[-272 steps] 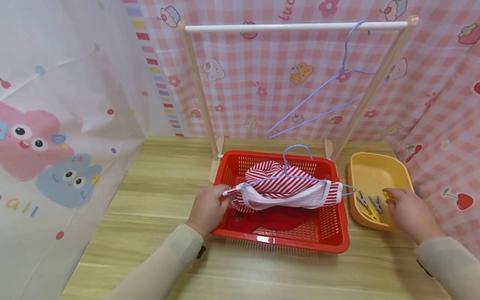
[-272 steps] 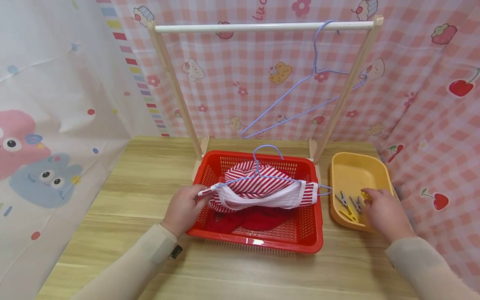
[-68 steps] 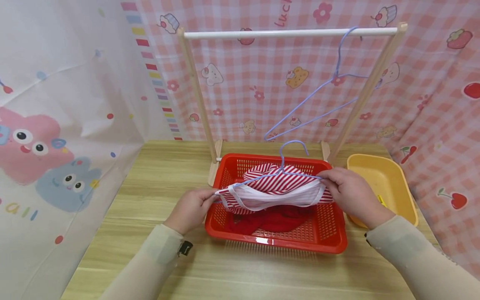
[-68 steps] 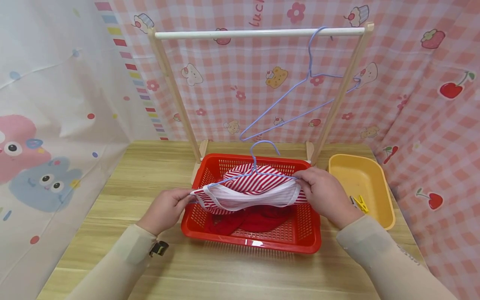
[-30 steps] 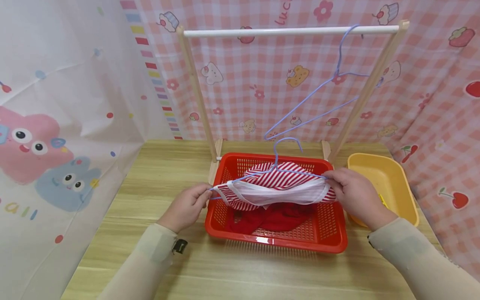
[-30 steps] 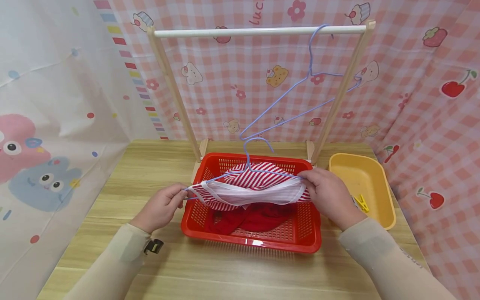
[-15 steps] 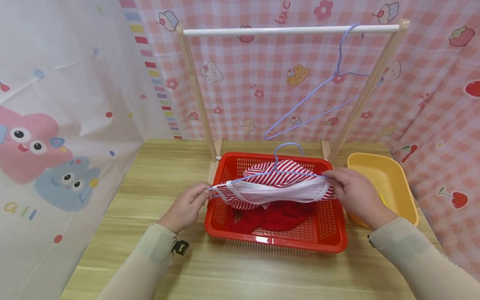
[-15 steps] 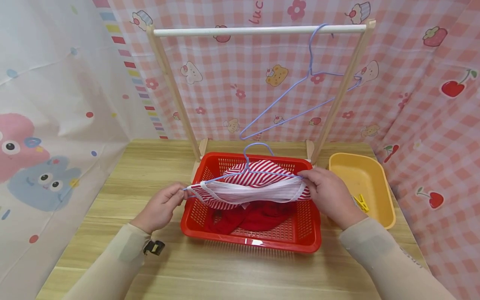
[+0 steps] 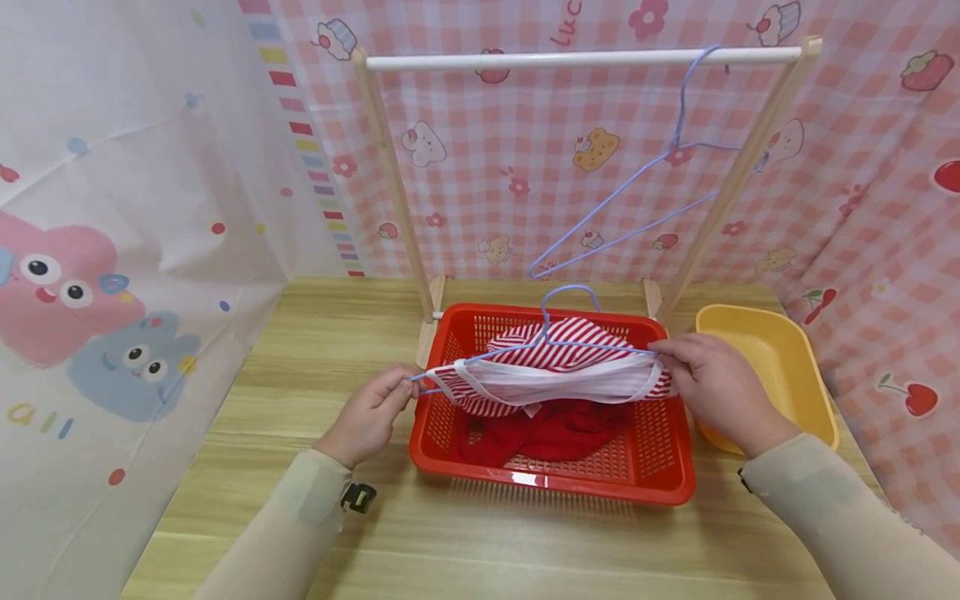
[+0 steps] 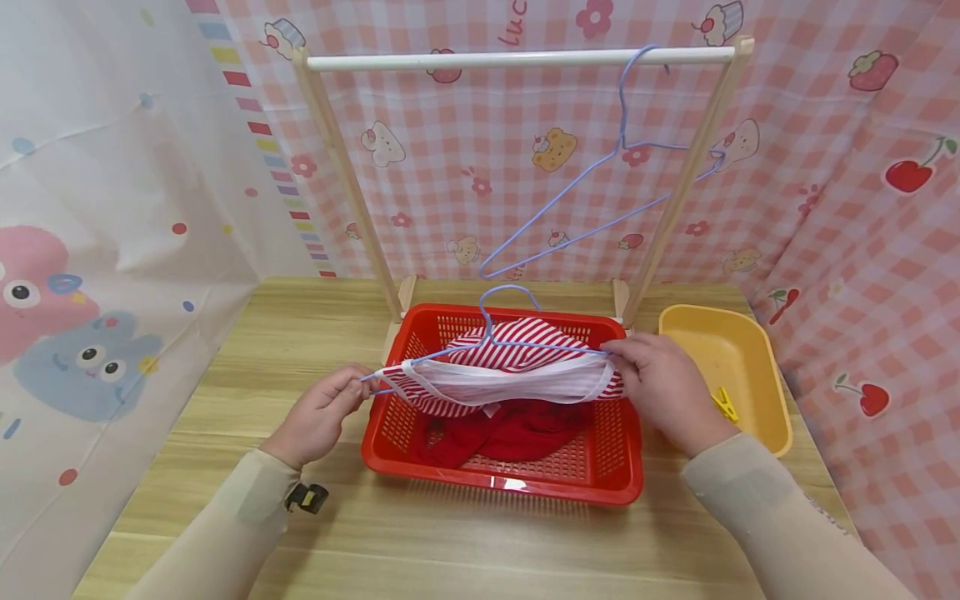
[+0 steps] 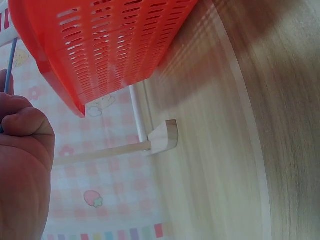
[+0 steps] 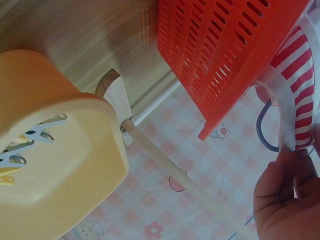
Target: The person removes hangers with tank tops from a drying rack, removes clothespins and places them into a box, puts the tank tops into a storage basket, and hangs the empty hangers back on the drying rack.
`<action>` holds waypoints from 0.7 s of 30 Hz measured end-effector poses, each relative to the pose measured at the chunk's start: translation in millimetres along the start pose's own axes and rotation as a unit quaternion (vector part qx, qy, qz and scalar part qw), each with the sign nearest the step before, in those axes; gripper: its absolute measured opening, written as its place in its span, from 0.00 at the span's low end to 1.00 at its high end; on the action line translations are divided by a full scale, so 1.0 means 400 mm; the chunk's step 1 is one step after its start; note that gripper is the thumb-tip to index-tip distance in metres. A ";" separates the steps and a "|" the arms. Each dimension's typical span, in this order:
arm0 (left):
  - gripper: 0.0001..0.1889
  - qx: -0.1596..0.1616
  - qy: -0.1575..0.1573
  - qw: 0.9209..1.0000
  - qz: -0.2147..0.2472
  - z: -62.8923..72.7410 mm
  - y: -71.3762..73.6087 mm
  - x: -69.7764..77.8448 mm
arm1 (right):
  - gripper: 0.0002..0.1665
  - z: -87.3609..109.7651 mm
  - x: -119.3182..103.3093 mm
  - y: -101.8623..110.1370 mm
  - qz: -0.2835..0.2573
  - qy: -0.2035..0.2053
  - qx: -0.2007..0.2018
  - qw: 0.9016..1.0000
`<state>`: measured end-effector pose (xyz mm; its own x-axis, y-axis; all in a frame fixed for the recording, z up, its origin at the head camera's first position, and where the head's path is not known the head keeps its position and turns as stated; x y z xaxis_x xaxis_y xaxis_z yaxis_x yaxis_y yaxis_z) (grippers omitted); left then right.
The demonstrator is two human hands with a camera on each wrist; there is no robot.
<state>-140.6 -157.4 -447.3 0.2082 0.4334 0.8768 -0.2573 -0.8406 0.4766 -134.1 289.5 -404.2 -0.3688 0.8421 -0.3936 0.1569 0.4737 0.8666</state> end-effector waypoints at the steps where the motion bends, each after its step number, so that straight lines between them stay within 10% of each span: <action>1: 0.12 0.002 -0.001 1.000 -0.001 0.001 0.000 -0.002 | 0.13 0.000 0.001 0.000 0.001 -0.001 0.002 1.000; 21: 0.12 0.009 -0.034 0.999 0.031 0.002 0.008 -0.019 | 0.15 0.001 0.010 -0.004 -0.032 -0.089 -0.030 0.995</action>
<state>-142.2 -163.7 -452.5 0.2553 0.3581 0.8981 -0.2542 -0.8713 0.4197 -135.4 292.3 -407.2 -0.2081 0.8458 -0.4913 0.0813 0.5155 0.8530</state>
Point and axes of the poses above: each hand's wrist, its own z-axis away from the middle knuckle, its own y-axis out of the back of the hand, x = y × z, the point moved 2 cm from there along -z, towards the middle knuckle, and after that the axes turned 3 degrees about y, right-handed, at the moved point
